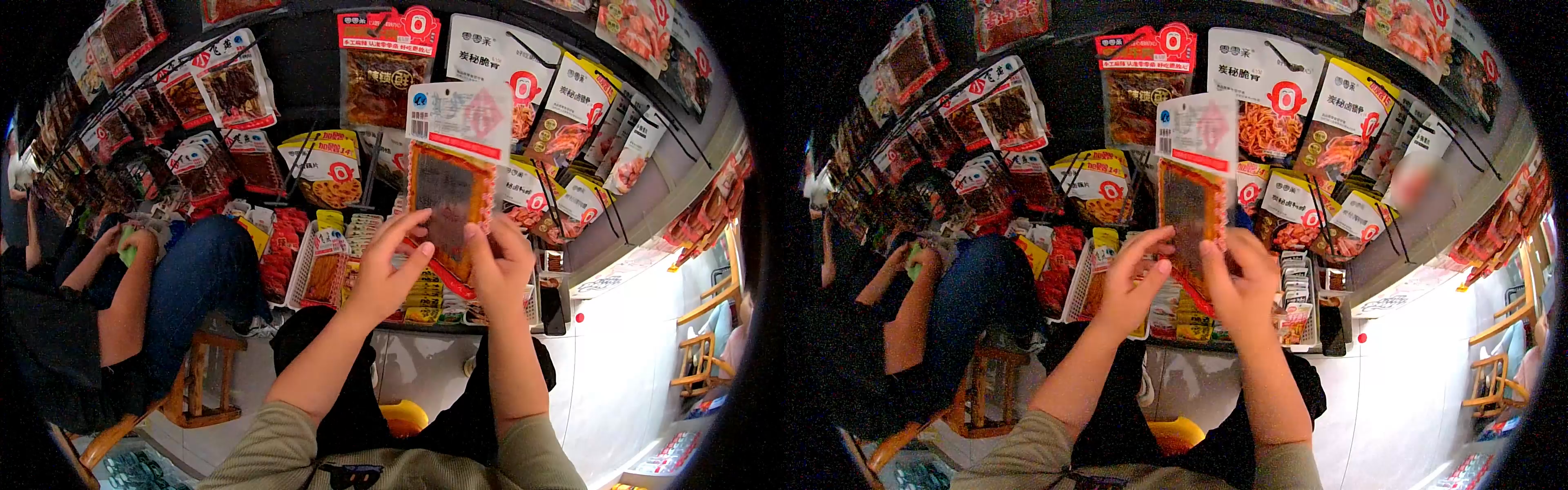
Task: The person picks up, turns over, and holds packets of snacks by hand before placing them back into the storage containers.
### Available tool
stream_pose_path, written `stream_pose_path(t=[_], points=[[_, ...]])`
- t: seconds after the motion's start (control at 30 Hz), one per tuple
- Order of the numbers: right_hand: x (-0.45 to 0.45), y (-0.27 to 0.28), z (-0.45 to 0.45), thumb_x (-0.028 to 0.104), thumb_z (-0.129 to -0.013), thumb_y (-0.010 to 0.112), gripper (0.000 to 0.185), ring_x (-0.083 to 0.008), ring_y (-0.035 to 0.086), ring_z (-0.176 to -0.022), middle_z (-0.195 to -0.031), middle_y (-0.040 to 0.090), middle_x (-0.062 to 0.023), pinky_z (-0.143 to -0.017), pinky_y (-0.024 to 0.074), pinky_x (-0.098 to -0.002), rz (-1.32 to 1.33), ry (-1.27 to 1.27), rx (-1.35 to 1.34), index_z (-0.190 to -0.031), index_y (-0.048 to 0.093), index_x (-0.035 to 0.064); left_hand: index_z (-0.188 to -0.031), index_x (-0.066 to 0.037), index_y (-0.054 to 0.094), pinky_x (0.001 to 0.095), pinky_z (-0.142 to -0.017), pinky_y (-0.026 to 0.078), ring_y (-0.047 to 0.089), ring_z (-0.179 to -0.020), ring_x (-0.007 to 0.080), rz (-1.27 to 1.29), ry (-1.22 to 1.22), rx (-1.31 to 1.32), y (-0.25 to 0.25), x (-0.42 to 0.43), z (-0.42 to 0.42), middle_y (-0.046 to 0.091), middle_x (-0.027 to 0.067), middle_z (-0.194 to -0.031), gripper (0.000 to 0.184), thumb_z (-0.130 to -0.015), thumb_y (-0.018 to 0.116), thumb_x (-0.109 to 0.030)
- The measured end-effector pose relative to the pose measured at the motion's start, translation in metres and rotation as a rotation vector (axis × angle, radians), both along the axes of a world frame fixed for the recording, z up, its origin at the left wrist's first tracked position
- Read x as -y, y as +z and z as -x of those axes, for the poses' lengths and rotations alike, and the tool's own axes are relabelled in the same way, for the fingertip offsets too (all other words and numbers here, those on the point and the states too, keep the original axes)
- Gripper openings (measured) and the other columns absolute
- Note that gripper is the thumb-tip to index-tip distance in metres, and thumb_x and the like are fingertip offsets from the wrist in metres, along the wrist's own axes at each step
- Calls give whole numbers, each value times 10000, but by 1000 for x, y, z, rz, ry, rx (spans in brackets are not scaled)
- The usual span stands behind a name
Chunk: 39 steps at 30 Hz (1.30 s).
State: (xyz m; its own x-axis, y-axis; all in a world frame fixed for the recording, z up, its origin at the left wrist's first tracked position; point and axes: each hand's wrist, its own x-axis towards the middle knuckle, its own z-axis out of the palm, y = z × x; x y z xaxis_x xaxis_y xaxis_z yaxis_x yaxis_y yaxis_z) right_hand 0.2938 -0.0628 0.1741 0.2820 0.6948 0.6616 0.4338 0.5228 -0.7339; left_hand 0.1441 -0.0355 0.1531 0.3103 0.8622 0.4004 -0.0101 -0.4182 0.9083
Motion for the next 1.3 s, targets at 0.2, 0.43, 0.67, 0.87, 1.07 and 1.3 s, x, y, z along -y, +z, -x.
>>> stream_pose_path(t=[0.2, 0.43, 0.67, 0.87, 1.07, 1.3], points=[[-1, 2, 20, 6, -700, 623, 146, -228, 571, -677, -780, 573, -130, -607, 454, -277, -64, 55, 152, -835, 586, -31, -1253, -46, 376, 271, -822, 407, 461, -1047, 180, 27, -98, 236, -13, -2, -3, 421, 102, -1189, 456, -836, 518, -163], [-12, -17, 33, 21, -628, 644, 315, -280, 542, -779, -847, 545, -137, -687, 446, -328, -122, 83, 282, -936, 589, -16, -1301, -15, 239, 298, -879, 374, 416, -1106, 180, 57, -103, 353, -20, -2, -4, 391, 110, -1220, 577, -833, 524, -197], [-12, -10, 44, 90, -589, 653, 393, -288, 505, -836, -896, 531, -130, -748, 409, -350, -92, 136, 346, -966, 584, 3, -1244, 6, 281, 307, -939, 317, 414, -1102, 181, 189, -151, 532, -7, -1, 2, 407, 108, -1204, 442, -870, 453, -158], [-12, -5, 46, 90, -603, 640, 375, -280, 493, -861, -909, 531, -114, -791, 376, -358, -49, 208, 413, -970, 590, 26, -1211, 17, 344, 303, -922, 341, 446, -1073, 174, 263, -115, 576, -7, -5, 13, 452, 104, -1172, 356, -895, 404, -135], [-19, -8, 39, 64, -654, 636, 420, -311, 423, -1012, -1050, 475, -146, -888, 336, -374, -55, -34, 509, -1059, 527, 35, -1172, 20, 389, 281, -905, 347, 454, -1051, 146, 238, -15, 582, -2, -13, 31, 479, 92, -1147, 313, -912, 400, -155], [-30, 1, 59, 61, -722, 622, 581, -288, 474, -982, -1084, 473, -162, -861, 382, -341, 264, 274, -44, -1239, 361, 16, -1163, 26, 391, 270, -882, 359, 472, -1007, 132, 99, 155, 542, 11, -27, 73, 490, 89, -1128, 317, -902, 427, -151]])
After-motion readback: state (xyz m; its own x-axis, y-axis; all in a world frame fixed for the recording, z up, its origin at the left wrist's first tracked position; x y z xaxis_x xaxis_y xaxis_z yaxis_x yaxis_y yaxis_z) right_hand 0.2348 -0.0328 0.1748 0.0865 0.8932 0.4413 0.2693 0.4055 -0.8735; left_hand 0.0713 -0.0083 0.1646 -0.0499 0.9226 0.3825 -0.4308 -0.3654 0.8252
